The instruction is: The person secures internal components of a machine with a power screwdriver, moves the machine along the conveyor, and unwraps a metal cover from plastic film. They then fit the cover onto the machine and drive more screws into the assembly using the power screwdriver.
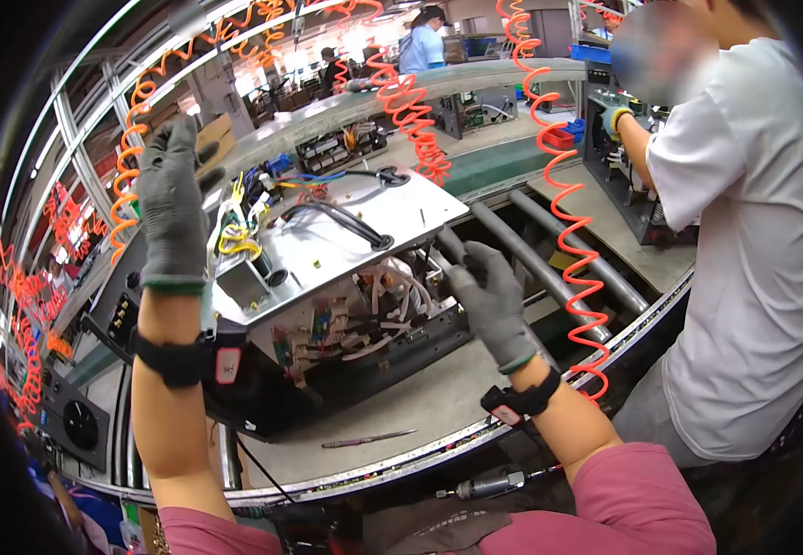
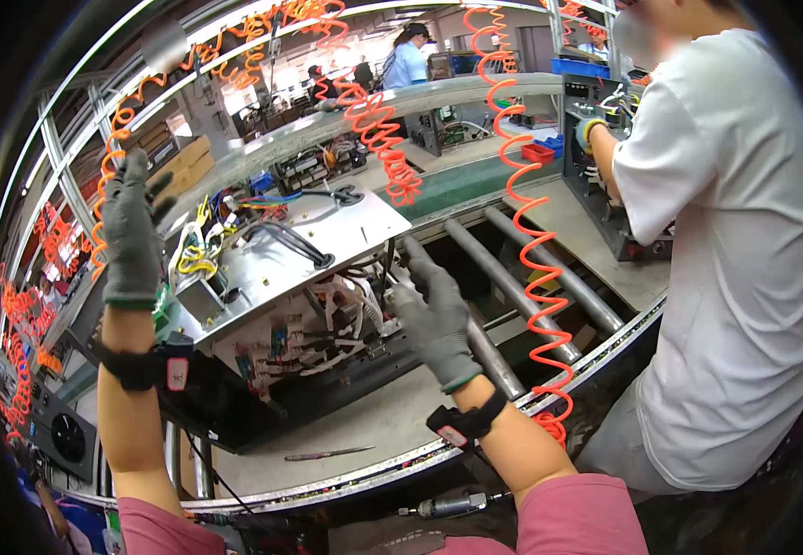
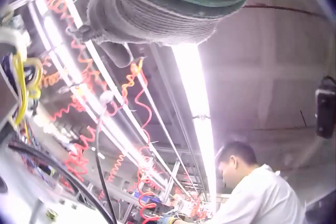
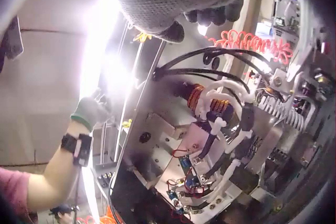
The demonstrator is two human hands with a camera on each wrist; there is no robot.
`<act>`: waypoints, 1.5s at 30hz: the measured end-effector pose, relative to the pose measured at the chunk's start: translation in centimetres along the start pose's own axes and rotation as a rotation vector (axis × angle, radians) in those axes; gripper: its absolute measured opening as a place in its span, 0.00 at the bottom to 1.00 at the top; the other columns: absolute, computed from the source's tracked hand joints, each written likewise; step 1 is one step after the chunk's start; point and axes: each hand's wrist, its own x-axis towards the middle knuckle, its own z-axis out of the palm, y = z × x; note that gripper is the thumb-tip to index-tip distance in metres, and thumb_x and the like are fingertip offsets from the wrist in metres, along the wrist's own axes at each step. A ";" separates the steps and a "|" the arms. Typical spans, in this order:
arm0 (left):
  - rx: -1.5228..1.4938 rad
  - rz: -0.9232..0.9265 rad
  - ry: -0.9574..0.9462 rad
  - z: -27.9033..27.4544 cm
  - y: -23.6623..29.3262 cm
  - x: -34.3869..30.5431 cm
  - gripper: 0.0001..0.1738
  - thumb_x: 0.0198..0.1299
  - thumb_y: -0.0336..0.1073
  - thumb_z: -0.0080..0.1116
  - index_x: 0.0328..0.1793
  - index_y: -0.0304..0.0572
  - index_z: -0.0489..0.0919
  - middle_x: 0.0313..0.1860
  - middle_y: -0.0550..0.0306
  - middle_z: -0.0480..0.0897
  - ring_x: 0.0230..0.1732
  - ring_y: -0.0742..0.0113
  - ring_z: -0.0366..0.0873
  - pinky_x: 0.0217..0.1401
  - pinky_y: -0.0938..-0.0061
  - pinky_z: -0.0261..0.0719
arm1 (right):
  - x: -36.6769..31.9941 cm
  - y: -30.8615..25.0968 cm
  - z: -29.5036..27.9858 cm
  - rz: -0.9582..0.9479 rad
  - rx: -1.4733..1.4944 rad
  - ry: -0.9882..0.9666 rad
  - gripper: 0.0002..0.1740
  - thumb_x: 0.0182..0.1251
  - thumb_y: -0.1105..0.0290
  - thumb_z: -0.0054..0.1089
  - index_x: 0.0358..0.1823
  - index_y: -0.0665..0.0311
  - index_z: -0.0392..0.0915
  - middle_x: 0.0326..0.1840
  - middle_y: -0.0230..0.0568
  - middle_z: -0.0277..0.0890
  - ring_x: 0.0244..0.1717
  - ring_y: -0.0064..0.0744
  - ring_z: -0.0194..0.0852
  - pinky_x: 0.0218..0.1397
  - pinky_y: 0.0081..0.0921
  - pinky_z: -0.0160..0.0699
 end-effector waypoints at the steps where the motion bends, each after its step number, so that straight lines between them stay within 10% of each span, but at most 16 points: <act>1: 0.028 0.059 -0.025 0.0 1.5 -1.6 0.18 0.64 0.45 0.55 0.56 0.44 0.74 0.49 0.59 0.79 0.48 0.69 0.79 0.46 0.74 0.75 | -0.5 -0.3 -0.7 0.068 0.067 -0.025 0.20 0.57 0.71 0.62 0.52 0.68 0.74 0.45 0.45 0.78 0.46 0.36 0.77 0.51 0.28 0.76; 6: 0.421 0.707 -0.270 -0.6 5.7 -9.6 0.23 0.68 0.37 0.48 0.66 0.36 0.68 0.64 0.49 0.71 0.58 0.63 0.75 0.57 0.70 0.73 | -5.3 -0.3 -1.2 0.099 0.087 -0.413 0.13 0.64 0.73 0.58 0.50 0.65 0.75 0.41 0.36 0.78 0.42 0.23 0.76 0.46 0.22 0.76; 8: 0.429 0.599 -0.208 0.9 7.3 -12.7 0.25 0.70 0.41 0.45 0.67 0.29 0.65 0.66 0.45 0.69 0.61 0.56 0.73 0.55 0.71 0.75 | -8.5 -0.4 0.2 -0.096 -0.007 -0.677 0.14 0.63 0.70 0.60 0.49 0.62 0.76 0.41 0.39 0.78 0.42 0.30 0.78 0.46 0.24 0.76; 10: 0.188 0.442 -0.532 -2.5 8.7 -12.2 0.27 0.71 0.41 0.42 0.68 0.25 0.62 0.68 0.40 0.65 0.60 0.49 0.73 0.59 0.67 0.72 | -11.4 -1.5 1.8 -0.035 -0.048 -1.014 0.16 0.61 0.64 0.61 0.50 0.61 0.76 0.43 0.44 0.78 0.45 0.38 0.78 0.48 0.29 0.77; 14: -0.505 0.364 -0.133 -3.4 10.2 -17.8 0.29 0.71 0.41 0.40 0.70 0.25 0.57 0.72 0.34 0.58 0.69 0.41 0.63 0.69 0.55 0.65 | -16.0 -2.2 6.4 -0.361 -0.335 -1.271 0.18 0.59 0.64 0.57 0.51 0.56 0.74 0.42 0.47 0.77 0.44 0.49 0.76 0.45 0.42 0.76; 16: -0.619 0.379 -0.476 -8.5 8.5 -18.8 0.27 0.70 0.39 0.42 0.70 0.28 0.59 0.72 0.33 0.57 0.69 0.43 0.63 0.69 0.53 0.65 | -17.4 -1.2 8.4 -0.391 -0.470 -1.395 0.15 0.57 0.72 0.51 0.47 0.57 0.77 0.37 0.48 0.78 0.41 0.51 0.78 0.43 0.45 0.76; 20: -0.613 0.088 0.112 -11.0 7.0 -27.1 0.23 0.65 0.35 0.52 0.64 0.31 0.67 0.62 0.38 0.70 0.64 0.52 0.69 0.63 0.56 0.72 | -16.2 -2.3 9.0 -0.332 -0.567 -1.592 0.11 0.50 0.71 0.58 0.38 0.60 0.75 0.37 0.50 0.78 0.41 0.53 0.77 0.42 0.46 0.75; 21: 0.346 0.002 0.203 -9.7 7.4 -28.1 0.22 0.60 0.29 0.57 0.60 0.32 0.70 0.52 0.45 0.76 0.59 0.56 0.74 0.56 0.61 0.77 | -15.8 -2.3 8.7 -0.360 -0.522 -1.605 0.11 0.49 0.71 0.58 0.37 0.60 0.75 0.36 0.51 0.77 0.41 0.54 0.76 0.41 0.46 0.74; 23: 0.672 -0.091 -0.062 -9.5 5.2 -29.5 0.22 0.51 0.29 0.62 0.54 0.41 0.75 0.49 0.48 0.78 0.53 0.52 0.77 0.54 0.65 0.75 | -15.5 -3.3 7.1 -0.501 -0.211 -1.439 0.12 0.48 0.69 0.61 0.37 0.60 0.73 0.34 0.50 0.74 0.38 0.53 0.75 0.40 0.44 0.74; 26: 1.334 -0.041 -0.451 -9.8 -0.7 -34.3 0.38 0.57 0.57 0.57 0.68 0.44 0.64 0.49 0.44 0.78 0.51 0.48 0.78 0.54 0.59 0.76 | -15.1 -7.3 5.4 -0.547 -0.049 -1.488 0.18 0.47 0.67 0.66 0.41 0.57 0.74 0.35 0.46 0.74 0.40 0.49 0.74 0.40 0.41 0.74; 28: 1.042 -0.717 -0.668 -9.3 0.2 -33.5 0.41 0.58 0.60 0.54 0.72 0.48 0.60 0.44 0.39 0.79 0.48 0.47 0.79 0.49 0.59 0.78 | -14.5 -8.9 4.2 -0.590 -0.053 -1.454 0.20 0.45 0.68 0.67 0.43 0.56 0.75 0.38 0.43 0.75 0.41 0.47 0.75 0.40 0.40 0.74; 31: 1.023 -0.820 -0.697 -10.0 2.6 -32.1 0.38 0.59 0.59 0.53 0.71 0.49 0.63 0.38 0.40 0.82 0.42 0.47 0.81 0.42 0.59 0.79 | -14.2 -9.3 3.7 -0.716 -0.008 -1.217 0.18 0.46 0.71 0.68 0.41 0.57 0.76 0.39 0.41 0.76 0.41 0.46 0.75 0.41 0.37 0.74; 34: 0.952 -0.502 -0.324 -15.3 4.3 -34.6 0.15 0.57 0.35 0.60 0.51 0.41 0.81 0.36 0.48 0.84 0.37 0.55 0.83 0.41 0.67 0.79 | -10.7 -9.1 2.0 -0.654 -0.022 -0.916 0.15 0.50 0.73 0.67 0.41 0.59 0.76 0.40 0.41 0.77 0.41 0.46 0.75 0.42 0.37 0.73; 38: 1.185 -0.563 0.208 -22.6 12.0 -36.2 0.14 0.59 0.27 0.54 0.51 0.37 0.79 0.42 0.55 0.81 0.42 0.67 0.79 0.45 0.74 0.75 | -4.9 -1.3 -1.4 -0.117 -0.115 -0.673 0.12 0.58 0.73 0.61 0.45 0.64 0.77 0.40 0.43 0.78 0.42 0.35 0.77 0.48 0.28 0.74; 45: 1.778 -0.968 0.184 -37.8 15.1 -46.4 0.19 0.58 0.30 0.57 0.57 0.37 0.75 0.55 0.52 0.75 0.52 0.58 0.75 0.57 0.67 0.70 | 2.9 7.1 -2.1 0.026 -0.223 -0.456 0.15 0.63 0.69 0.55 0.48 0.68 0.76 0.43 0.44 0.80 0.45 0.33 0.78 0.51 0.26 0.74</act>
